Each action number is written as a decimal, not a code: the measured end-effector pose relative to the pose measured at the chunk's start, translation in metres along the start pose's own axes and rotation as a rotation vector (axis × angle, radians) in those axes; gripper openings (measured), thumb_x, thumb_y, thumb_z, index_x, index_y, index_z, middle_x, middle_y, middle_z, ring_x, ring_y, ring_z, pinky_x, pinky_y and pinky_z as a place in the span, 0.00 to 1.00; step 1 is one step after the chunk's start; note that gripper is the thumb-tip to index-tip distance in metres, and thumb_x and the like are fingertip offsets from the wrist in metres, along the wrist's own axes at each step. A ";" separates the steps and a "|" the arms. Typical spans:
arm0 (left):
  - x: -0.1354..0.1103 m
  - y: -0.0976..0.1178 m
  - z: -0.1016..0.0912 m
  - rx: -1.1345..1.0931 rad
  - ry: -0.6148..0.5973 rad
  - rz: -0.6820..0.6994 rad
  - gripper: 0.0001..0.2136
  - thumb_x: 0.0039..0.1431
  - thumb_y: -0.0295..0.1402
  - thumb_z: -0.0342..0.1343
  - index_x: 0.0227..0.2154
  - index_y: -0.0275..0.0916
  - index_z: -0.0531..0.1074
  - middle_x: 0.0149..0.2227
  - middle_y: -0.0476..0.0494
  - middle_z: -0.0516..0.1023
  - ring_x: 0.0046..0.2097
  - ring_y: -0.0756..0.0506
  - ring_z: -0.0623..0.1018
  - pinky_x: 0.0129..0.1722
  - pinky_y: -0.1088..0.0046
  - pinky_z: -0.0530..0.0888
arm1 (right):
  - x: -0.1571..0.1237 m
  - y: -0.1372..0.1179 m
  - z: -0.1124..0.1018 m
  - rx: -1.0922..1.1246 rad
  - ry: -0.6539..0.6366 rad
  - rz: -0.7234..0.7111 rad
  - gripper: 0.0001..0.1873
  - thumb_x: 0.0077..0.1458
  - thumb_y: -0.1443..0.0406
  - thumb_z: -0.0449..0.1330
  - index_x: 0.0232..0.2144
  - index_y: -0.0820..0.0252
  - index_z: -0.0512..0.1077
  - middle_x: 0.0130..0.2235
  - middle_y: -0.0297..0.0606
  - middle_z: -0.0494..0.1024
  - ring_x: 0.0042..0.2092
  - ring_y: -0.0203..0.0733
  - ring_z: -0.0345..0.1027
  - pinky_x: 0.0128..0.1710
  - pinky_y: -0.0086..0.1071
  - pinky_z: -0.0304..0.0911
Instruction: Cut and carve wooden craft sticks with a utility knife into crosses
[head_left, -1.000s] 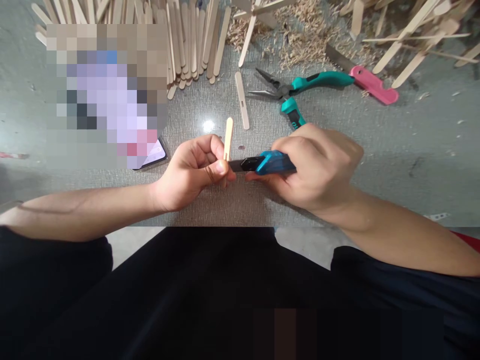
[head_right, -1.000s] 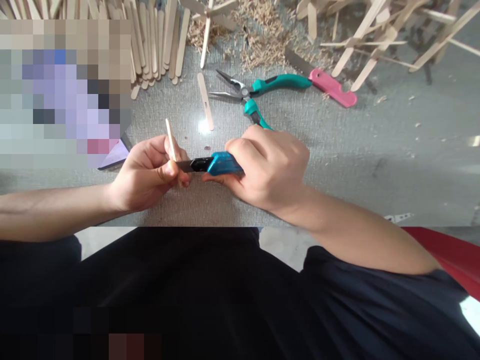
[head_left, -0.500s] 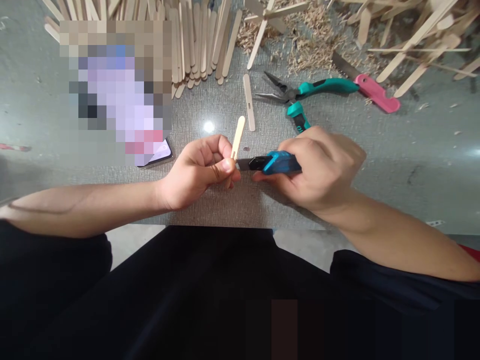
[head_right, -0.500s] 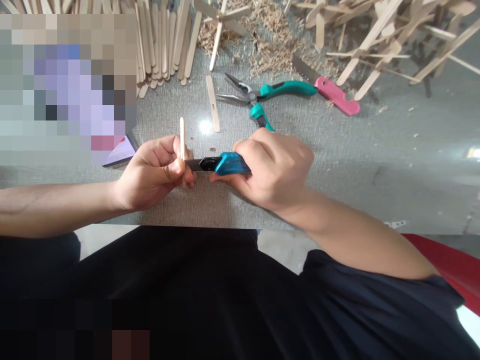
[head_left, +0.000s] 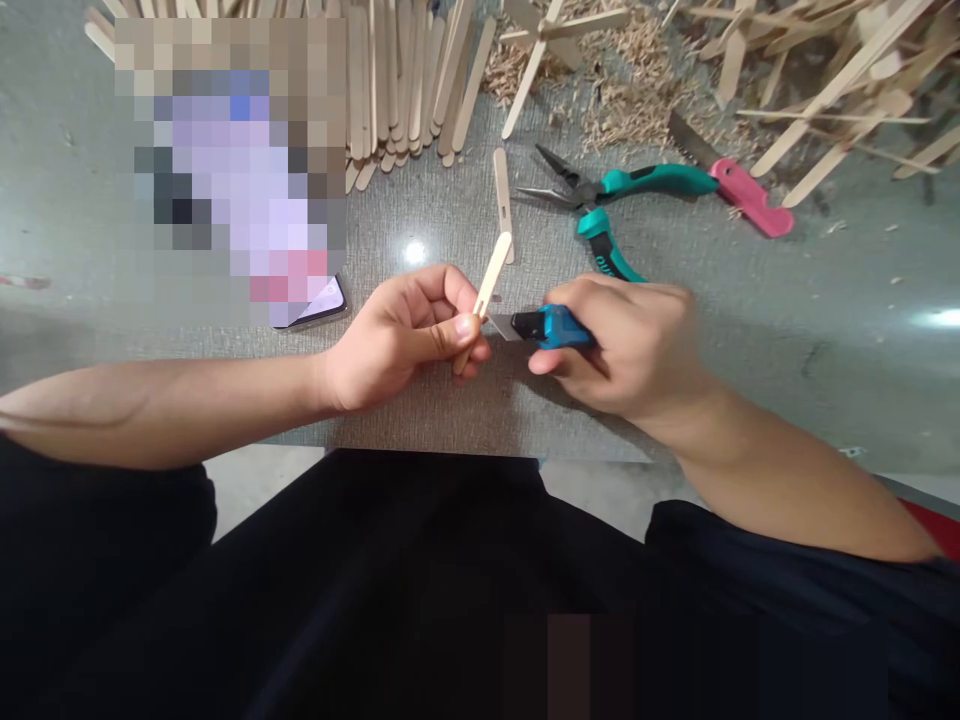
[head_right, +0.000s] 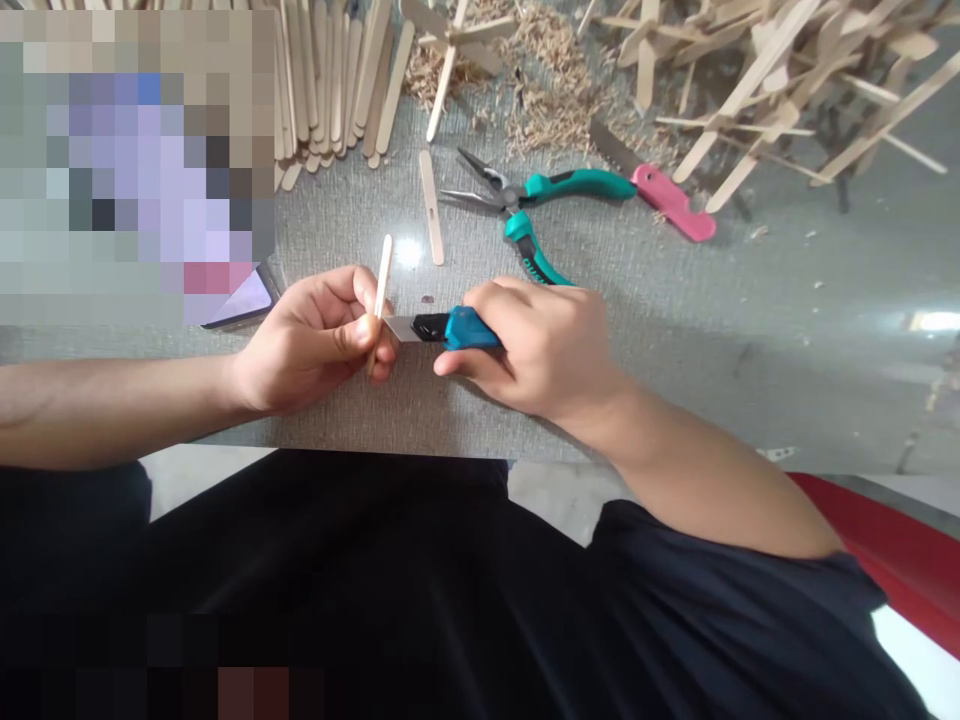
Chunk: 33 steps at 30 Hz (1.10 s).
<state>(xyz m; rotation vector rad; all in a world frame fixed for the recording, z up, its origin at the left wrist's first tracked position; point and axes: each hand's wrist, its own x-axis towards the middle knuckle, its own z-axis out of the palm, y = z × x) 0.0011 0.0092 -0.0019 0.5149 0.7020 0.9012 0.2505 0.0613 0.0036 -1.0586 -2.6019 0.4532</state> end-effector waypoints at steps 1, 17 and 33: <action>0.000 0.001 0.001 -0.005 -0.002 -0.007 0.21 0.57 0.43 0.79 0.34 0.38 0.72 0.28 0.50 0.82 0.27 0.51 0.81 0.28 0.77 0.78 | 0.000 0.000 0.000 -0.008 -0.011 0.006 0.46 0.68 0.27 0.36 0.36 0.54 0.76 0.30 0.42 0.80 0.31 0.47 0.73 0.31 0.41 0.59; 0.002 0.001 -0.002 -0.015 -0.062 -0.040 0.22 0.59 0.44 0.78 0.36 0.39 0.69 0.29 0.52 0.83 0.26 0.48 0.85 0.26 0.76 0.84 | 0.002 -0.004 -0.003 -0.036 -0.034 0.038 0.47 0.67 0.26 0.36 0.36 0.54 0.76 0.32 0.44 0.81 0.33 0.49 0.75 0.33 0.43 0.63; 0.001 0.000 -0.002 0.056 -0.101 -0.045 0.24 0.61 0.45 0.76 0.37 0.41 0.65 0.30 0.51 0.84 0.30 0.44 0.89 0.27 0.74 0.86 | 0.000 -0.015 -0.003 -0.088 -0.052 0.126 0.36 0.71 0.33 0.50 0.40 0.54 0.79 0.35 0.49 0.82 0.36 0.54 0.76 0.38 0.46 0.68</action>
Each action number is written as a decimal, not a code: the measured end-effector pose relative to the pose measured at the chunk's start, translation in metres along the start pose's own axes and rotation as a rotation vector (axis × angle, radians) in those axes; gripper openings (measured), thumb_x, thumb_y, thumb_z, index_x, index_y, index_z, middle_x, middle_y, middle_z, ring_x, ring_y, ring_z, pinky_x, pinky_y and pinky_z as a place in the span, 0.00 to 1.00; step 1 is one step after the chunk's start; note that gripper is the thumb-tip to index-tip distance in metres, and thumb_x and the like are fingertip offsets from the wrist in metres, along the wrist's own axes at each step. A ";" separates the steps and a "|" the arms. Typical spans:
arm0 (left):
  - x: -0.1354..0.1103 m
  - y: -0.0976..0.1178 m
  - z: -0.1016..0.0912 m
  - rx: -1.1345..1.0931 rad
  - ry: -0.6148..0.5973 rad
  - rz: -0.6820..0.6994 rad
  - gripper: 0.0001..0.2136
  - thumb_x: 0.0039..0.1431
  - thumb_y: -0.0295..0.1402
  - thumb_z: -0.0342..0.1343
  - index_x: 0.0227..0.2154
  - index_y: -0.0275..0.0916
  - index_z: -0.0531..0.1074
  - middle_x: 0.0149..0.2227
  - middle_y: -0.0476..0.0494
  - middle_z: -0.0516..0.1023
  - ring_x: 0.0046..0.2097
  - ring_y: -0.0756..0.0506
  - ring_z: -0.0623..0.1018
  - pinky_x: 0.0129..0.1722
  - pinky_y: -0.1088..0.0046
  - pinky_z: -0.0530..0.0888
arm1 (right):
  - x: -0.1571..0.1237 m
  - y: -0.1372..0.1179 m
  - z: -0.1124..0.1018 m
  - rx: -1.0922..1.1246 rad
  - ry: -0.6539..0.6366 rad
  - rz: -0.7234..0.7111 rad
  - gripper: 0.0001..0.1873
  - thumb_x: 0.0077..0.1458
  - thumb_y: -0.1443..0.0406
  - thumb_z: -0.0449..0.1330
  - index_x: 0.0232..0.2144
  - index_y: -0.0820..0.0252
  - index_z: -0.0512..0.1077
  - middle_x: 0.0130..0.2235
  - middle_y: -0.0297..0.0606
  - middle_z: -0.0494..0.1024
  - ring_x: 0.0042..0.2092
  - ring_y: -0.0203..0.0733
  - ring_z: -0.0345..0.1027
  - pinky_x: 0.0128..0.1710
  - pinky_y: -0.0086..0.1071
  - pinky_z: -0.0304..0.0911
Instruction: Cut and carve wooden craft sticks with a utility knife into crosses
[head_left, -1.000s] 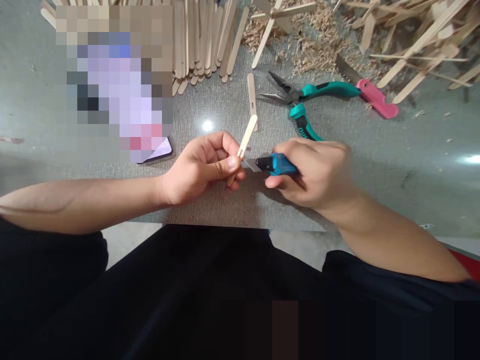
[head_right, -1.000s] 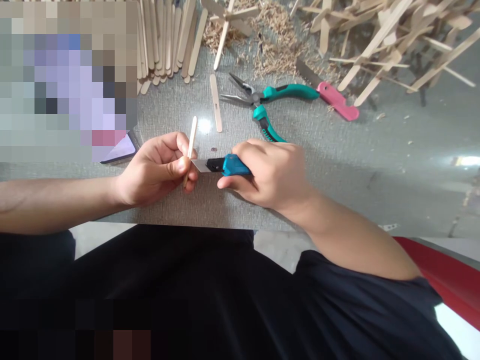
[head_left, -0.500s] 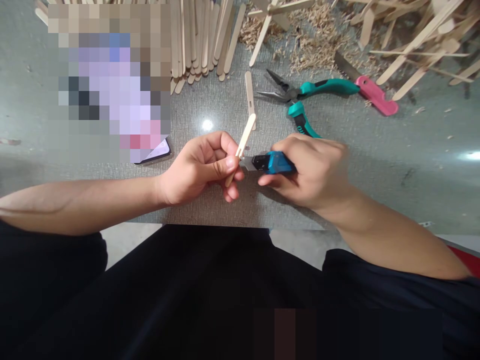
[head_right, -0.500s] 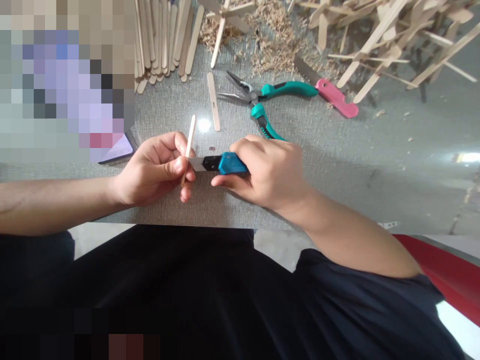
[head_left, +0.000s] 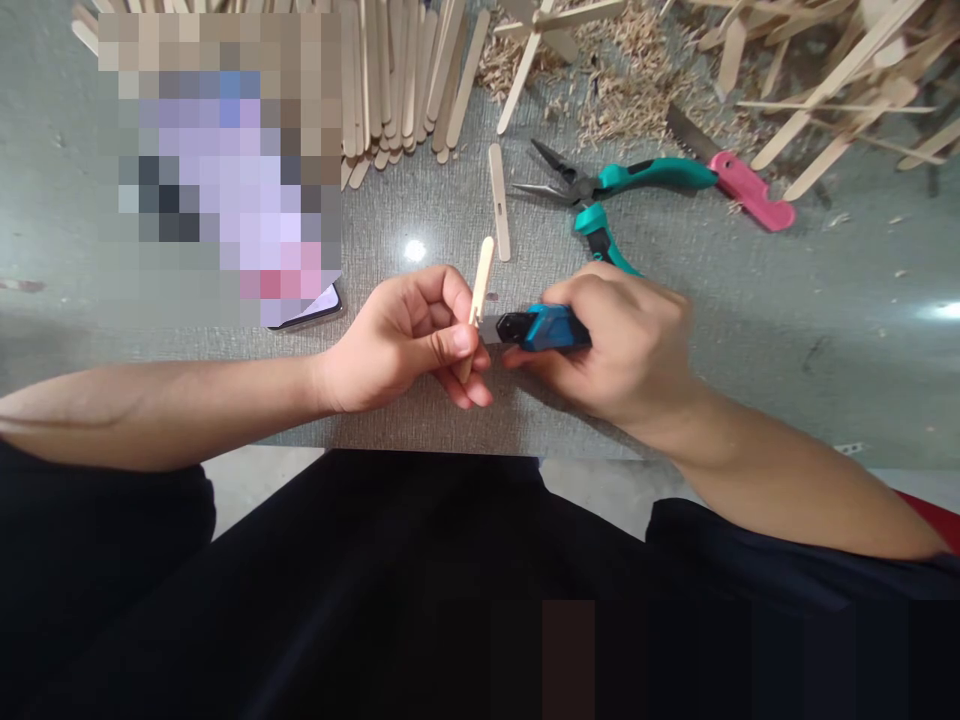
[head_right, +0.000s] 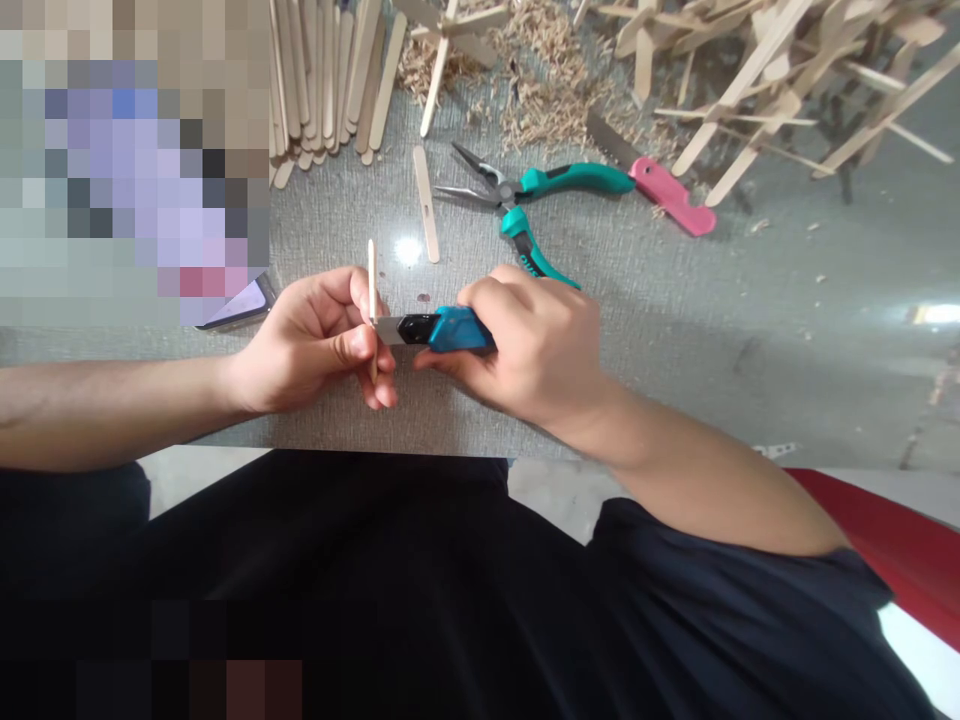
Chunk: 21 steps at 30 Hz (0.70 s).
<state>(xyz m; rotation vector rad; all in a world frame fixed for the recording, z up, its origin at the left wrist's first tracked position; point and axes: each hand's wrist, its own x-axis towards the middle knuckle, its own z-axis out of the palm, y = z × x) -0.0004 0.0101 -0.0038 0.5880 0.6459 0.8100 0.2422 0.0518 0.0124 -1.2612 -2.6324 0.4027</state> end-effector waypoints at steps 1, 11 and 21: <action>0.000 0.000 0.000 0.009 0.001 0.004 0.24 0.61 0.46 0.76 0.37 0.41 0.65 0.30 0.51 0.84 0.30 0.44 0.89 0.27 0.74 0.86 | 0.000 0.001 0.000 0.004 0.008 -0.006 0.37 0.71 0.33 0.49 0.40 0.55 0.79 0.35 0.48 0.81 0.36 0.53 0.75 0.38 0.46 0.68; 0.001 0.002 0.001 0.015 -0.003 0.018 0.23 0.60 0.44 0.78 0.37 0.41 0.67 0.30 0.52 0.84 0.27 0.46 0.88 0.26 0.74 0.85 | 0.003 0.012 -0.001 0.105 -0.065 -0.104 0.47 0.69 0.29 0.32 0.38 0.52 0.77 0.32 0.45 0.79 0.35 0.51 0.74 0.38 0.44 0.64; 0.001 0.001 0.001 -0.009 0.000 -0.005 0.24 0.60 0.45 0.78 0.37 0.39 0.66 0.29 0.52 0.83 0.27 0.46 0.87 0.25 0.76 0.85 | 0.004 0.016 -0.002 0.240 0.090 -0.160 0.39 0.73 0.32 0.40 0.32 0.53 0.71 0.25 0.38 0.74 0.27 0.44 0.68 0.30 0.42 0.57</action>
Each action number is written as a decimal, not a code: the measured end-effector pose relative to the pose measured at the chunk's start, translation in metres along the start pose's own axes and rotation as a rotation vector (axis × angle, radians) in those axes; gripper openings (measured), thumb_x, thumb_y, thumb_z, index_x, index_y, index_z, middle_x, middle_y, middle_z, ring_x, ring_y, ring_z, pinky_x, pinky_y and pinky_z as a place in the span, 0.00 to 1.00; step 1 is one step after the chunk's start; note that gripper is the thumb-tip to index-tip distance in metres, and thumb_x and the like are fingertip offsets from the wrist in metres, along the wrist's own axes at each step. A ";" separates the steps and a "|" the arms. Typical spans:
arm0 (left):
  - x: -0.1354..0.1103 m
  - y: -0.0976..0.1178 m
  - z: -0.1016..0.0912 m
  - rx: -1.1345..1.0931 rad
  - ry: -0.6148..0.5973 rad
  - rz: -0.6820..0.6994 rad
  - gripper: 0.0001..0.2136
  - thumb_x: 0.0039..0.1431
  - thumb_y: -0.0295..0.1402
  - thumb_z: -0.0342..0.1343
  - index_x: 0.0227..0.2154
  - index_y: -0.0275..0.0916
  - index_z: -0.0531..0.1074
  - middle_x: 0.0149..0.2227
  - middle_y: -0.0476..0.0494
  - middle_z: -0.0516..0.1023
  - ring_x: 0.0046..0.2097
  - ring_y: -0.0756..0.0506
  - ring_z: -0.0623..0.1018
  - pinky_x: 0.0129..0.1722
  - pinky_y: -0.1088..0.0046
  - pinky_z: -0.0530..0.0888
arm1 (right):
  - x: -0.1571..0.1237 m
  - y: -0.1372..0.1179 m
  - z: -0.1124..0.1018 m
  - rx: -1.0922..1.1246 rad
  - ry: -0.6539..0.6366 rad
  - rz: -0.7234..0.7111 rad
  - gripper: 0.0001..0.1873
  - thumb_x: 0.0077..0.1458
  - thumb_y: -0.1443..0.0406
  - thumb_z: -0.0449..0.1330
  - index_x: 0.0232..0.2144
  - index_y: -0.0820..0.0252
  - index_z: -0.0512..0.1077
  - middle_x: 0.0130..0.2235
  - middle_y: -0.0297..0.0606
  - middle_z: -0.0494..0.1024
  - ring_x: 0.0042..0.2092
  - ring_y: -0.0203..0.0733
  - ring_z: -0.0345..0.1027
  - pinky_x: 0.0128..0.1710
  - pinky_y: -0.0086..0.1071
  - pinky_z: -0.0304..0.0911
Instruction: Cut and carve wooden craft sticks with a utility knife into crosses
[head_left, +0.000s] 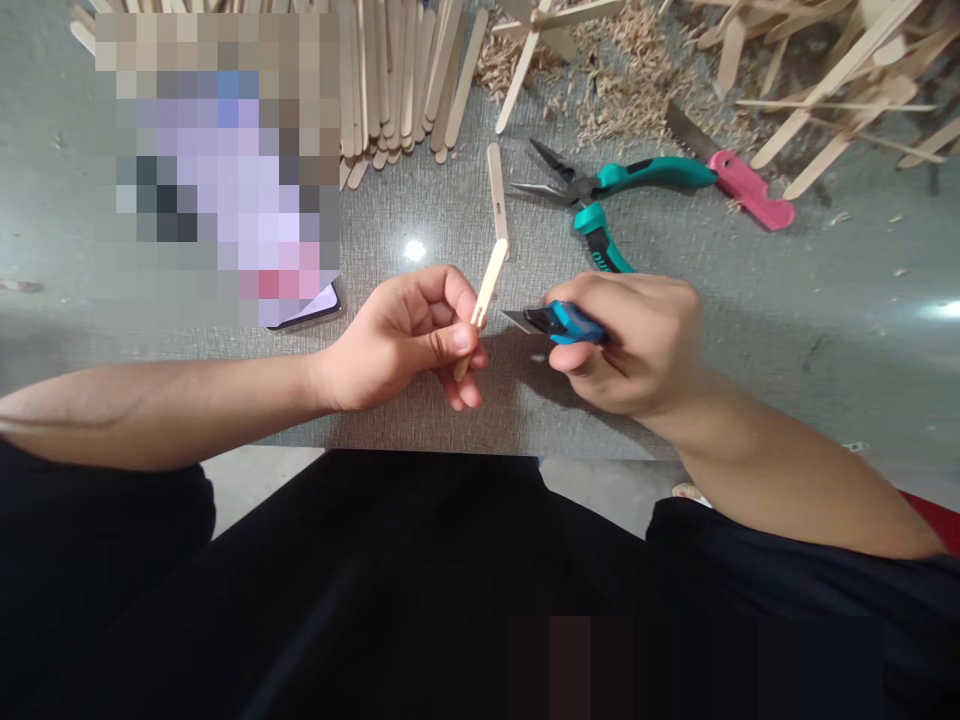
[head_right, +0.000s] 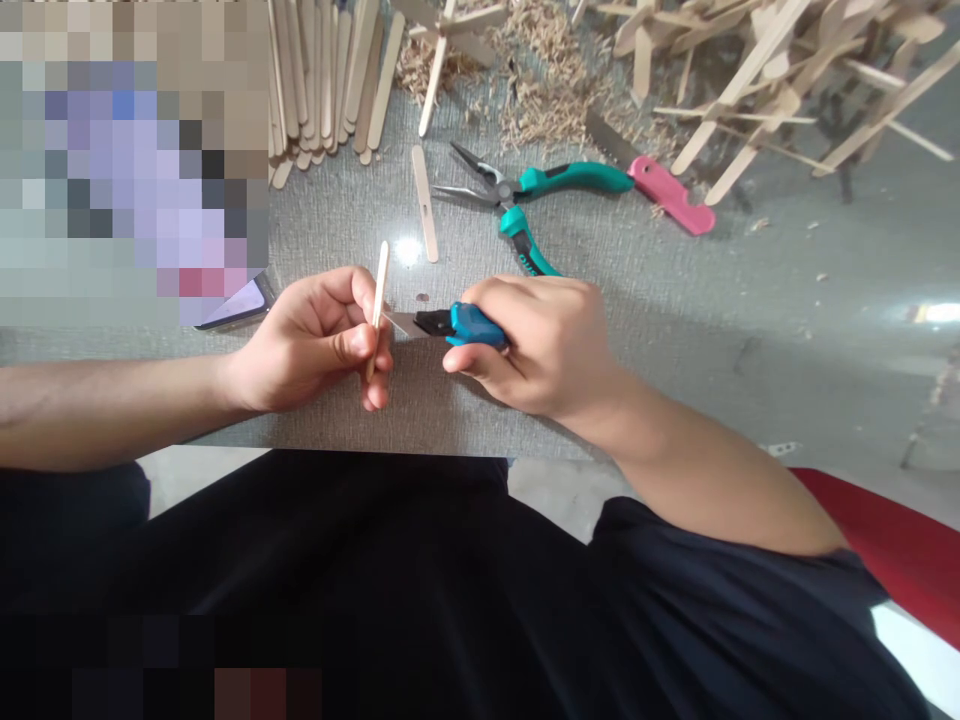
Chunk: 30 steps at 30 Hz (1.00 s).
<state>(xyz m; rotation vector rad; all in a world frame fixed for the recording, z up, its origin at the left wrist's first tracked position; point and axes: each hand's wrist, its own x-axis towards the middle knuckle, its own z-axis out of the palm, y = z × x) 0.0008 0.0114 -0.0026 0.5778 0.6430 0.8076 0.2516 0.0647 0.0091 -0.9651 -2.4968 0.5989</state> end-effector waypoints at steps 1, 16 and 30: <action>0.000 0.000 0.000 -0.001 0.002 0.003 0.24 0.60 0.45 0.78 0.37 0.39 0.66 0.29 0.52 0.83 0.27 0.46 0.87 0.26 0.76 0.85 | -0.001 0.001 0.000 0.005 0.013 -0.024 0.38 0.73 0.33 0.42 0.33 0.53 0.71 0.26 0.38 0.75 0.27 0.44 0.69 0.30 0.42 0.56; -0.004 -0.009 -0.003 0.225 0.048 0.206 0.18 0.69 0.44 0.70 0.40 0.39 0.67 0.53 0.41 0.82 0.29 0.51 0.87 0.21 0.82 0.80 | 0.000 -0.003 -0.004 -0.169 -0.142 0.022 0.47 0.69 0.29 0.33 0.32 0.55 0.74 0.28 0.44 0.78 0.29 0.47 0.70 0.33 0.44 0.60; -0.006 -0.010 -0.001 0.281 0.123 0.258 0.17 0.68 0.42 0.71 0.43 0.39 0.69 0.39 0.48 0.82 0.31 0.50 0.87 0.29 0.78 0.86 | 0.001 0.001 -0.006 -0.142 -0.099 0.054 0.47 0.69 0.28 0.35 0.33 0.54 0.76 0.27 0.43 0.77 0.29 0.48 0.71 0.32 0.44 0.59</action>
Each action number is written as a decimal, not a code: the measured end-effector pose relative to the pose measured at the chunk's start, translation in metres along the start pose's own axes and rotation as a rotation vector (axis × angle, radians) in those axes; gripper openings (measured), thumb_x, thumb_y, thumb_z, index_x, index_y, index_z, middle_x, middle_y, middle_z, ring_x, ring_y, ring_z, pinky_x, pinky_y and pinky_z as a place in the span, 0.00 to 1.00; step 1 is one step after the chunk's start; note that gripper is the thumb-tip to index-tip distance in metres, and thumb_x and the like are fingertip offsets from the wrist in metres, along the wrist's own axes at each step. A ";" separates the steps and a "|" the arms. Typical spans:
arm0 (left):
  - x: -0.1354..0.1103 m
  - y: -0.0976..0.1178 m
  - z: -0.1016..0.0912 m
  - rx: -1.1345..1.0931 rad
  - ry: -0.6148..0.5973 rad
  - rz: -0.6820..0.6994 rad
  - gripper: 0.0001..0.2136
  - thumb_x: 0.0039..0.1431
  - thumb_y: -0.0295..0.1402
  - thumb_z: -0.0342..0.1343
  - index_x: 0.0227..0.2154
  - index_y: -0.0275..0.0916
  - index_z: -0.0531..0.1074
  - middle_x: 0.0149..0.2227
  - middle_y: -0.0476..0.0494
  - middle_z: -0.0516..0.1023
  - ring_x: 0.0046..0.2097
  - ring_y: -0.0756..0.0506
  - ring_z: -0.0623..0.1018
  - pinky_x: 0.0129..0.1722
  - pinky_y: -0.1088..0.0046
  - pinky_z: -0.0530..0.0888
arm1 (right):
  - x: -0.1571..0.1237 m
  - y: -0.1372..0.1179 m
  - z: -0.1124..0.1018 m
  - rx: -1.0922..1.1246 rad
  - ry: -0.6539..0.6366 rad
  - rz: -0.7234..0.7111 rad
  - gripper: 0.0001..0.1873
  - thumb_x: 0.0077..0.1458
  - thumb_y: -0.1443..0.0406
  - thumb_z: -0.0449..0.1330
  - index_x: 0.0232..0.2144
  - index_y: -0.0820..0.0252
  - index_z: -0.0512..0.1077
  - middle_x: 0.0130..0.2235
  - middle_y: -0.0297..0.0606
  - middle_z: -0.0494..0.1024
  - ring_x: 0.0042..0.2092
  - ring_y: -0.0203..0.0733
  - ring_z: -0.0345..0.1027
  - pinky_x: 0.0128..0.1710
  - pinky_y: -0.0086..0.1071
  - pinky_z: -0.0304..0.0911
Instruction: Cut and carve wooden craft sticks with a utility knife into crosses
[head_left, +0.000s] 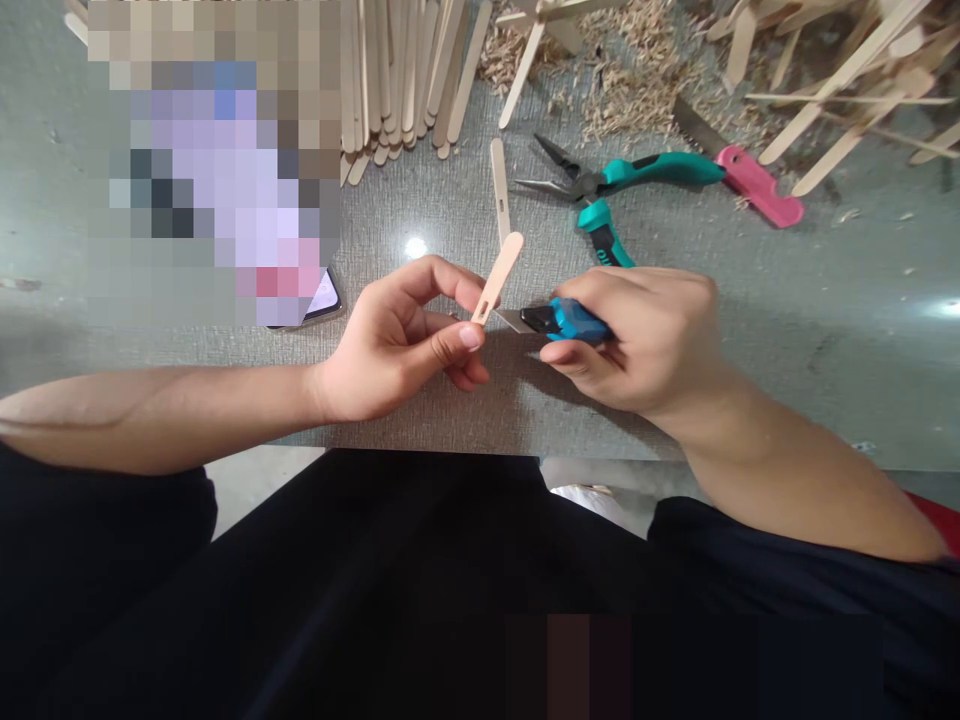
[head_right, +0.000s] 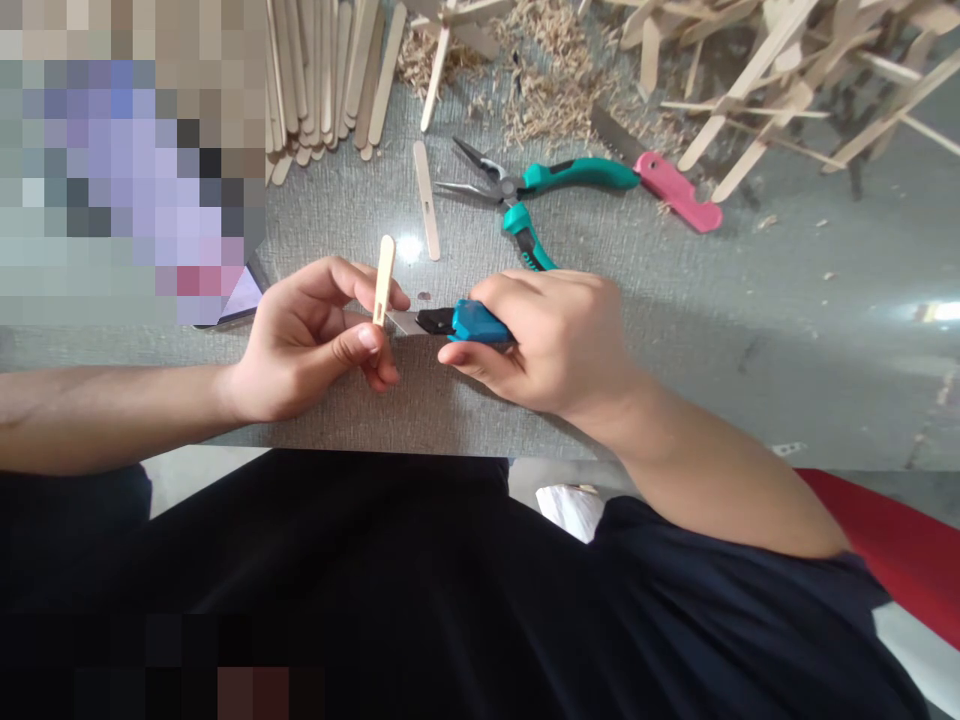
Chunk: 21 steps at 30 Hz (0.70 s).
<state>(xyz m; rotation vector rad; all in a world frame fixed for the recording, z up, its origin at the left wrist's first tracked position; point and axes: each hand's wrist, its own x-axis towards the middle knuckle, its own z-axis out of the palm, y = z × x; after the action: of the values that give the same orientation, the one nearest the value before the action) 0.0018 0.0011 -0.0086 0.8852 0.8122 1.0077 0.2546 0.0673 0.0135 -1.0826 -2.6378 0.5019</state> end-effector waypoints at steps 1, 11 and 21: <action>0.000 0.000 0.000 -0.003 0.000 0.000 0.17 0.68 0.42 0.71 0.43 0.39 0.69 0.38 0.49 0.82 0.31 0.50 0.87 0.29 0.78 0.86 | 0.000 0.000 0.000 -0.001 0.001 -0.006 0.46 0.69 0.28 0.36 0.34 0.55 0.76 0.27 0.43 0.77 0.29 0.48 0.71 0.32 0.44 0.59; -0.001 0.001 0.001 0.028 0.008 0.012 0.18 0.67 0.45 0.72 0.42 0.39 0.70 0.34 0.50 0.80 0.30 0.50 0.86 0.29 0.78 0.86 | -0.002 0.003 0.004 -0.003 -0.012 -0.025 0.45 0.69 0.29 0.37 0.33 0.54 0.75 0.28 0.42 0.75 0.30 0.47 0.70 0.33 0.44 0.58; 0.001 0.004 0.003 -0.006 0.032 0.024 0.18 0.65 0.44 0.74 0.41 0.39 0.71 0.32 0.51 0.79 0.28 0.50 0.85 0.28 0.78 0.86 | 0.001 -0.003 -0.003 -0.032 -0.094 0.016 0.48 0.67 0.27 0.33 0.32 0.54 0.75 0.28 0.44 0.77 0.31 0.49 0.70 0.34 0.45 0.60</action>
<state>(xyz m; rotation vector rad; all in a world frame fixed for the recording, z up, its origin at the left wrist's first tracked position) 0.0040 0.0027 -0.0040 0.8778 0.8266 1.0469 0.2533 0.0664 0.0178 -1.1161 -2.7290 0.5286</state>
